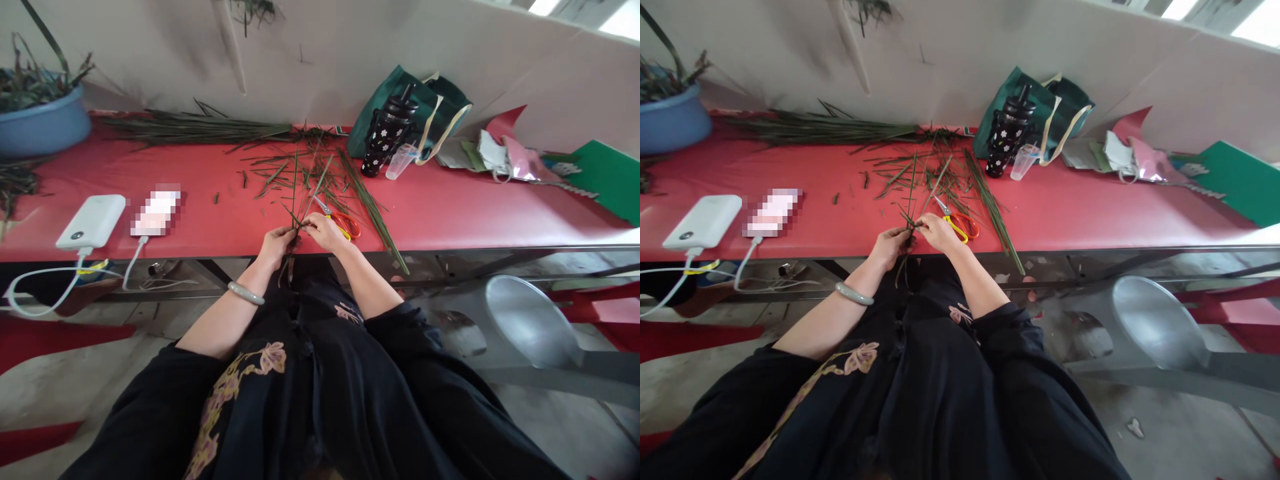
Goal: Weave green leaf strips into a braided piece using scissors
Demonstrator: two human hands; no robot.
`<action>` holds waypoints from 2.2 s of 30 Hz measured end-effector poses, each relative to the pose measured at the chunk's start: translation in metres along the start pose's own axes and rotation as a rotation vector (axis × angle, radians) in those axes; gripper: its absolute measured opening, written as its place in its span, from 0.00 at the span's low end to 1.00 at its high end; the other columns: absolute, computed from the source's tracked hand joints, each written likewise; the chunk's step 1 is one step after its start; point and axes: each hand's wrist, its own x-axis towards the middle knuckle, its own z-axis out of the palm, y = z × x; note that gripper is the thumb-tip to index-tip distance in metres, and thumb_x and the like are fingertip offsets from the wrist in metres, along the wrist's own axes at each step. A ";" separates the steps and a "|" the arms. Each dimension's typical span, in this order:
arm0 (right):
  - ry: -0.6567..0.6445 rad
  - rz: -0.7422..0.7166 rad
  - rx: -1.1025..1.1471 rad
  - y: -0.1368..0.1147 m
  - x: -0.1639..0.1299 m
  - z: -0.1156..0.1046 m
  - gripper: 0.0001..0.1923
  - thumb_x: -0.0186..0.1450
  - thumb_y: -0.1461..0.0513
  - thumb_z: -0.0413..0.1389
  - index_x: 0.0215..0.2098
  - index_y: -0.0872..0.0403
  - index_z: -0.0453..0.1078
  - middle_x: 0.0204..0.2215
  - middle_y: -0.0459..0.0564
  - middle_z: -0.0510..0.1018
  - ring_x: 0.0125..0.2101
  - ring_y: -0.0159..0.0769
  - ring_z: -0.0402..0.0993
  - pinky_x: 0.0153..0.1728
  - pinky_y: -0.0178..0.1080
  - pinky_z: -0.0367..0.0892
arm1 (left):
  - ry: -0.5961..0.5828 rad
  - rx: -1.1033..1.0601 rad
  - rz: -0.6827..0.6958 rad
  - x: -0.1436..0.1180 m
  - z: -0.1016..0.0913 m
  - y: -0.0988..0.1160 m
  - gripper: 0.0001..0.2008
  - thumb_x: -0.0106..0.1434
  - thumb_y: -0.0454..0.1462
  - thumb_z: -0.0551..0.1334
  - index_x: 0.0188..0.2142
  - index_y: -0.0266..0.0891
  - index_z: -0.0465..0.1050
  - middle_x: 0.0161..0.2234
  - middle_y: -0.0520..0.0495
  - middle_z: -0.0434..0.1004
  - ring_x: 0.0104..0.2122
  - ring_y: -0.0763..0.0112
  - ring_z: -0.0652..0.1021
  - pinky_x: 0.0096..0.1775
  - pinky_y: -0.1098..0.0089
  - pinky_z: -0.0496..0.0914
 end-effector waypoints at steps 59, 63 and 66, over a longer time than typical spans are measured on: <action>0.132 0.066 -0.010 -0.007 0.002 0.033 0.09 0.59 0.64 0.50 0.36 0.53 0.71 0.35 0.49 0.73 0.38 0.34 0.69 0.42 0.37 0.63 | -0.096 -0.065 -0.015 -0.011 0.001 0.005 0.16 0.46 0.44 0.66 0.29 0.34 0.69 0.22 0.51 0.71 0.25 0.73 0.74 0.28 0.71 0.69; 0.126 0.038 0.031 -0.003 0.002 0.035 0.11 0.59 0.66 0.48 0.37 0.54 0.71 0.34 0.49 0.73 0.39 0.33 0.69 0.43 0.36 0.63 | -0.075 -0.062 -0.004 -0.010 0.001 0.004 0.17 0.48 0.46 0.65 0.28 0.35 0.68 0.21 0.51 0.70 0.22 0.74 0.73 0.26 0.72 0.69; 0.138 0.033 0.145 -0.002 0.001 0.036 0.11 0.60 0.64 0.48 0.36 0.55 0.71 0.34 0.49 0.73 0.37 0.31 0.69 0.41 0.34 0.64 | -0.064 -0.074 -0.020 -0.010 0.002 0.005 0.15 0.51 0.45 0.63 0.29 0.34 0.68 0.21 0.50 0.71 0.22 0.73 0.73 0.27 0.70 0.70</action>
